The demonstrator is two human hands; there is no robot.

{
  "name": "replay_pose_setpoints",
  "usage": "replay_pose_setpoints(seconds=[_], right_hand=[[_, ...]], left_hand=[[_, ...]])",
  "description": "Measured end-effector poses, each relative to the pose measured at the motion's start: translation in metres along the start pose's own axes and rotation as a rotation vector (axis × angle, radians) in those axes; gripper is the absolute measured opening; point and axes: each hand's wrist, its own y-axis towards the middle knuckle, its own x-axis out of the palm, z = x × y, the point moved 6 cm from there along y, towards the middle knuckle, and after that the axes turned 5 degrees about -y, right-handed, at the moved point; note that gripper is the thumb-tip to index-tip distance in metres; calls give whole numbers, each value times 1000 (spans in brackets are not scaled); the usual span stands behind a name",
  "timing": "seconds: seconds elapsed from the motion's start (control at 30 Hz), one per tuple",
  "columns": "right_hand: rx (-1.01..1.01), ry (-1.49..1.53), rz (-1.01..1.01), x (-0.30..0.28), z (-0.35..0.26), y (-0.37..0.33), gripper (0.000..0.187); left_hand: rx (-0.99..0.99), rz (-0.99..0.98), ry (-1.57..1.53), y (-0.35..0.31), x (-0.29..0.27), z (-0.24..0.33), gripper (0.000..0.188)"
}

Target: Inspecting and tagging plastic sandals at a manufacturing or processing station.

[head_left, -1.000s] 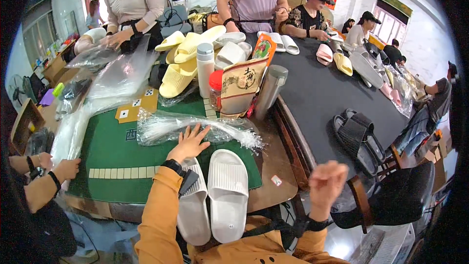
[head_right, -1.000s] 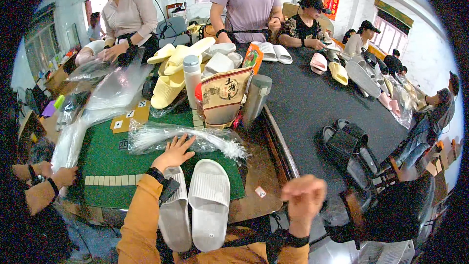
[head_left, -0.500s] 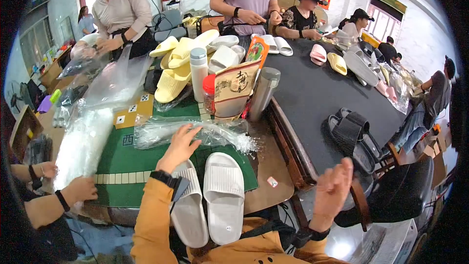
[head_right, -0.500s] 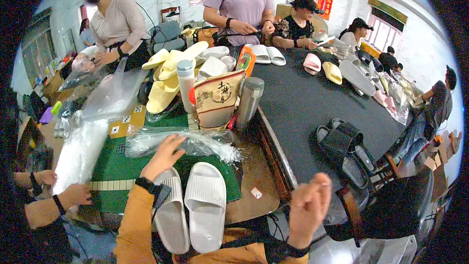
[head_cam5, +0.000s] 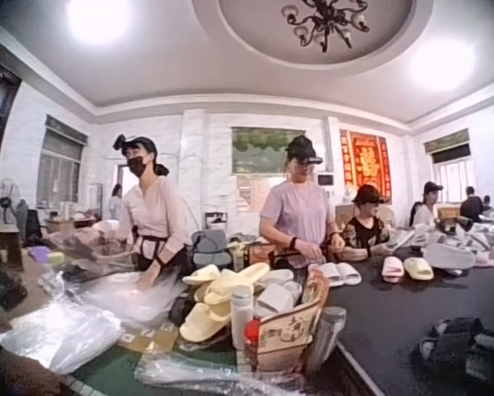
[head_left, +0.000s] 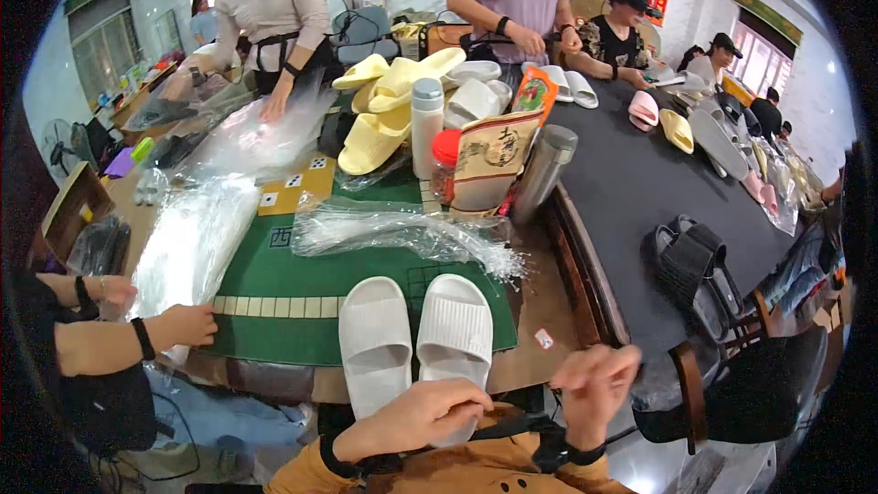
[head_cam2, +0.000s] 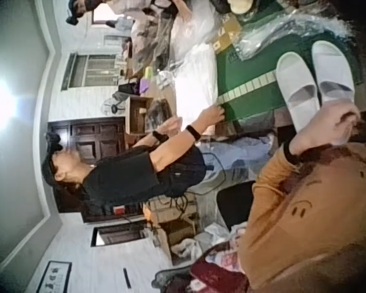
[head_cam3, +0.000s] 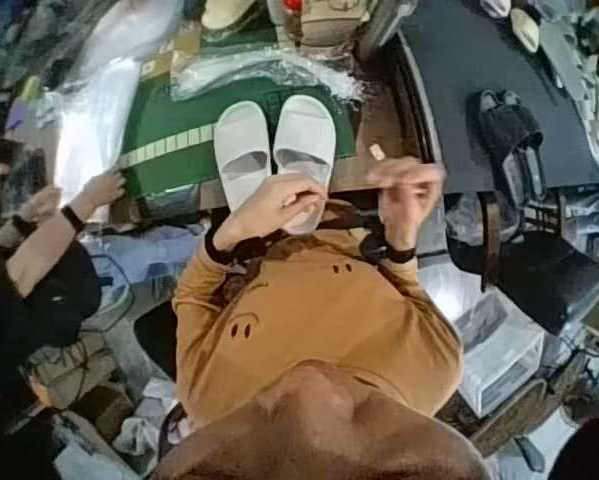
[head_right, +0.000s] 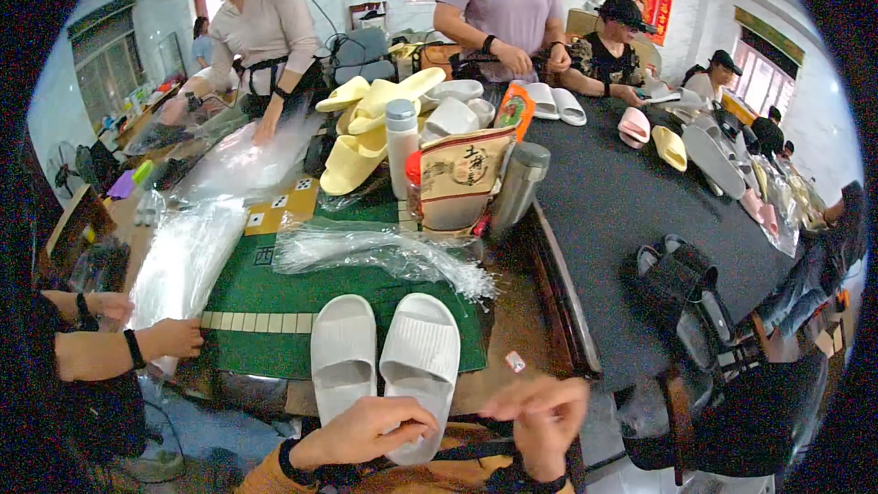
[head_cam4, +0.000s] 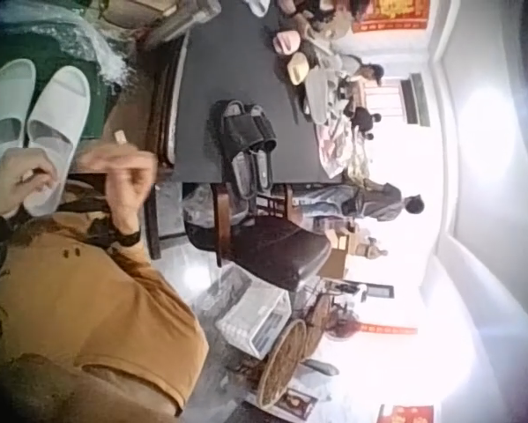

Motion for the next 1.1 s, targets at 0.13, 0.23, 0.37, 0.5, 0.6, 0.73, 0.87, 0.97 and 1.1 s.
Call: replay_pose_setpoints(seconds=[0.13,0.23,0.37,0.5,0.6,0.73,0.87,0.97,1.1], right_hand=[[-90,112,291,-34,-15,11,27],[-21,98,236,-30,-16,5,26],[58,28,-53,17,-4,0,24],[20,115,63,-8,-10,1,20],[-41,216,252,-40,-13,7,22],[-105,267,334,-65,-23,13,28],[28,134,268,-55,-18,9,32],[109,166,119,-17,-10,3,32],[103,257,68,-14,-6,-2,29]], left_hand=[[-43,142,159,-23,-19,-5,20],[119,321,-22,-19,-28,18,43],[111,266,-70,2,-1,19,37],[67,120,-69,-3,0,17,14],[-5,85,-57,-16,-10,16,14],[-303,-65,-210,-28,-11,17,24],[-12,254,-194,-25,-16,25,35],[71,381,-36,-11,-14,38,44],[83,41,-62,-3,15,20,30]])
